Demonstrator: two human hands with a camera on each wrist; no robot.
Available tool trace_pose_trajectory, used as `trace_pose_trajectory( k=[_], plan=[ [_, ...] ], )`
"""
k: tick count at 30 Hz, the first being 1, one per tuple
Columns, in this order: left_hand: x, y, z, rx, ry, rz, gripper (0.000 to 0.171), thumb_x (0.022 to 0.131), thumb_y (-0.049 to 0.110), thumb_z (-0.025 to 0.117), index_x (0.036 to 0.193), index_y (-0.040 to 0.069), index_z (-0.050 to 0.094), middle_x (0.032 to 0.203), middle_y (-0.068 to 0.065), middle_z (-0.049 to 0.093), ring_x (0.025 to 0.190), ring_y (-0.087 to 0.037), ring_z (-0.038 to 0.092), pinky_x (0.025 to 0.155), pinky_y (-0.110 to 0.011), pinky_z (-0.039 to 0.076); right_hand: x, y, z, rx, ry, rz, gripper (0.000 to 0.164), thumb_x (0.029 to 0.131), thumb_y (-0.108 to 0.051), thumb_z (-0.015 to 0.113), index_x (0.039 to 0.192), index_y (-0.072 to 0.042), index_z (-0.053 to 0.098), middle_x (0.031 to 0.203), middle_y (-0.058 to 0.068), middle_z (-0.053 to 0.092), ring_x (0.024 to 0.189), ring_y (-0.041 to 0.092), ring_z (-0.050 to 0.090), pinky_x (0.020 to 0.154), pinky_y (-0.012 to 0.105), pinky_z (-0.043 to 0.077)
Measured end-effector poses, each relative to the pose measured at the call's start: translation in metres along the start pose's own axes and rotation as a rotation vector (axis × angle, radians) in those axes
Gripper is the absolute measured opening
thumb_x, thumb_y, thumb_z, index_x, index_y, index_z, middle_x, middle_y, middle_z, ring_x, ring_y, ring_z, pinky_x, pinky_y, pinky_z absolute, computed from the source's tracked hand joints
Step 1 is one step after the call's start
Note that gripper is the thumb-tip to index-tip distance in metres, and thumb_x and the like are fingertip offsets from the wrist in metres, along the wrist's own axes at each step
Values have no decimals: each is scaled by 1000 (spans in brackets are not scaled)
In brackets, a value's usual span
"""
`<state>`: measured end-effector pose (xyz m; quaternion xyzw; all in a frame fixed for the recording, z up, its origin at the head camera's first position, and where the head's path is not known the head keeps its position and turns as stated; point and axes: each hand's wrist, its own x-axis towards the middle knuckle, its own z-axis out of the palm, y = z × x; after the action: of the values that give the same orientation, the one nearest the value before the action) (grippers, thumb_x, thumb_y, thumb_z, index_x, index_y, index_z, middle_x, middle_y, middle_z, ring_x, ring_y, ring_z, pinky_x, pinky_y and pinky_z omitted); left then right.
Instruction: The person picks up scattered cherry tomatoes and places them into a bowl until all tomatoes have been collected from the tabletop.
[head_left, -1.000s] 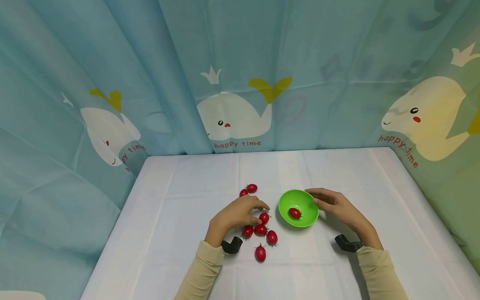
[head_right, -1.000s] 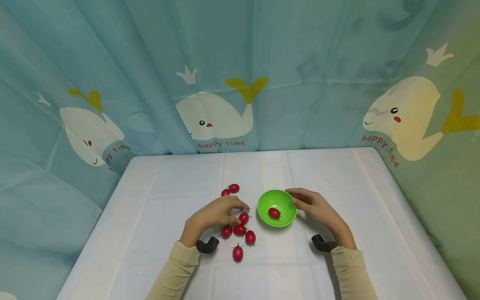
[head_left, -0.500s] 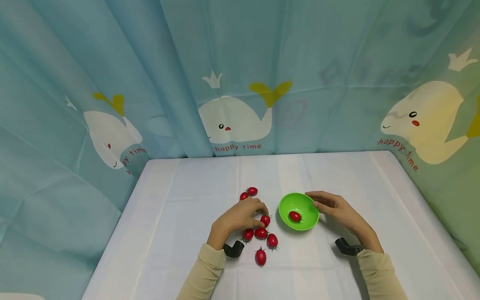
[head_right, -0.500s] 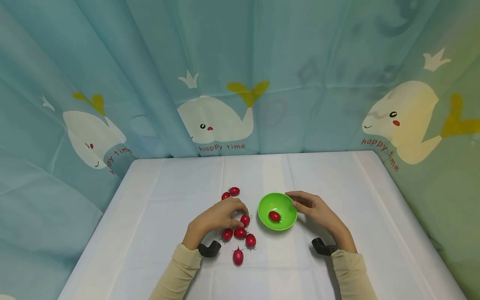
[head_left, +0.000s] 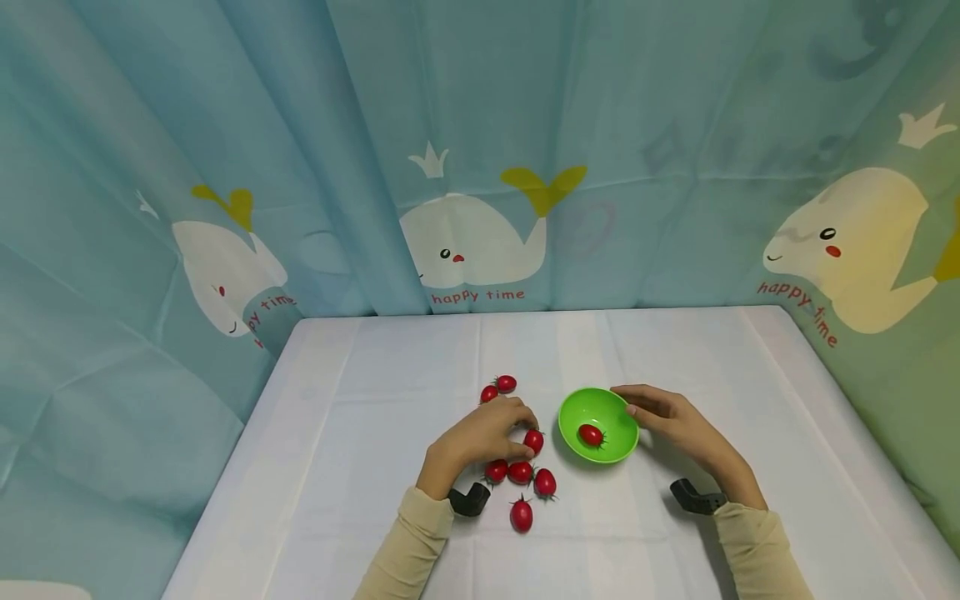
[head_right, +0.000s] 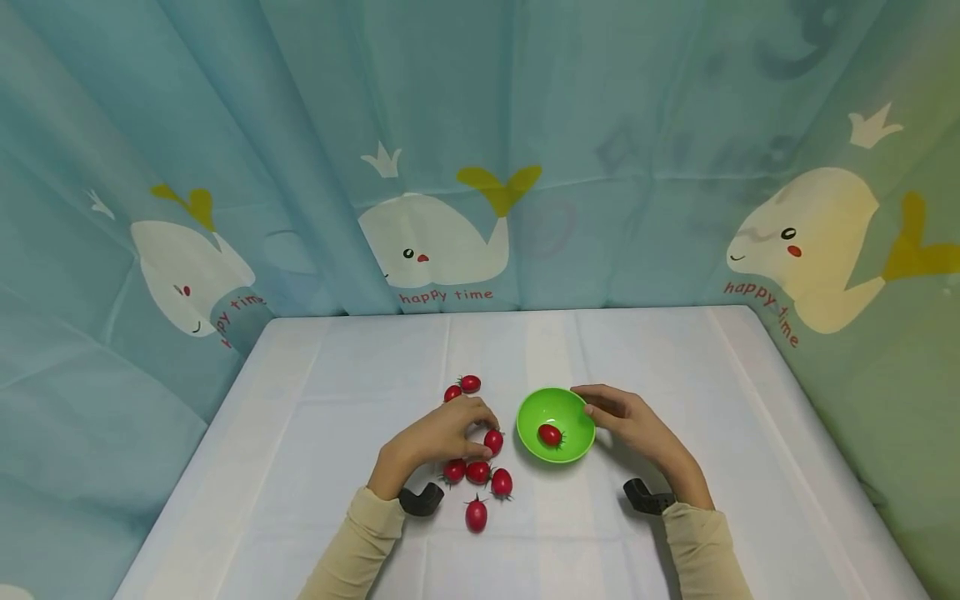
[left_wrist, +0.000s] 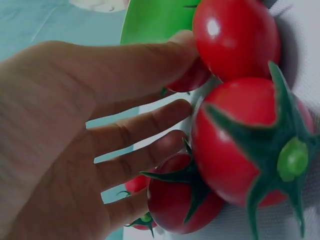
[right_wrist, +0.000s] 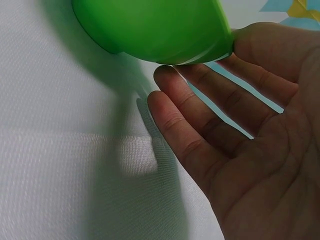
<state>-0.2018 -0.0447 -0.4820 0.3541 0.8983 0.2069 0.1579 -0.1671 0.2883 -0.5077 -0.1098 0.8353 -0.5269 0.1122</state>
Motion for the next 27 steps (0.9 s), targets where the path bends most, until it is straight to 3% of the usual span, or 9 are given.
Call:
trace_pose_trajectory(
  k=[6, 14, 22, 27],
  plan=[
    [3, 0, 2, -116, 41, 1, 34, 87, 38, 75, 115, 21, 65, 113, 7, 64, 108, -10, 58, 100, -25, 49, -1, -1, 0, -7, 2, 1, 37, 100, -34, 56, 137, -28, 56, 141, -2, 58, 121, -11, 52, 97, 11, 40],
    [6, -3, 9, -379, 119, 25, 32, 90, 46, 69, 115, 29, 59, 144, 8, 52, 136, -14, 48, 114, -40, 41, -1, -4, 1, -21, 9, 16, 37, 99, -36, 57, 136, -29, 57, 141, -3, 58, 120, -12, 51, 97, 11, 39],
    [8, 3, 10, -621, 141, 73, 32, 93, 38, 68, 121, 26, 60, 150, 3, 49, 136, -21, 51, 113, -40, 42, 0, -5, 2, -25, 9, 20, 37, 99, -36, 58, 135, -29, 57, 140, -2, 58, 120, -11, 52, 97, 12, 40],
    [14, 15, 17, -670, 180, 78, 36, 93, 37, 67, 125, 24, 59, 153, -1, 46, 137, -20, 50, 111, -39, 44, 0, -4, 2, -31, 10, 21, 37, 99, -37, 57, 135, -29, 57, 140, -2, 58, 119, -11, 53, 96, 13, 41]
  ],
)
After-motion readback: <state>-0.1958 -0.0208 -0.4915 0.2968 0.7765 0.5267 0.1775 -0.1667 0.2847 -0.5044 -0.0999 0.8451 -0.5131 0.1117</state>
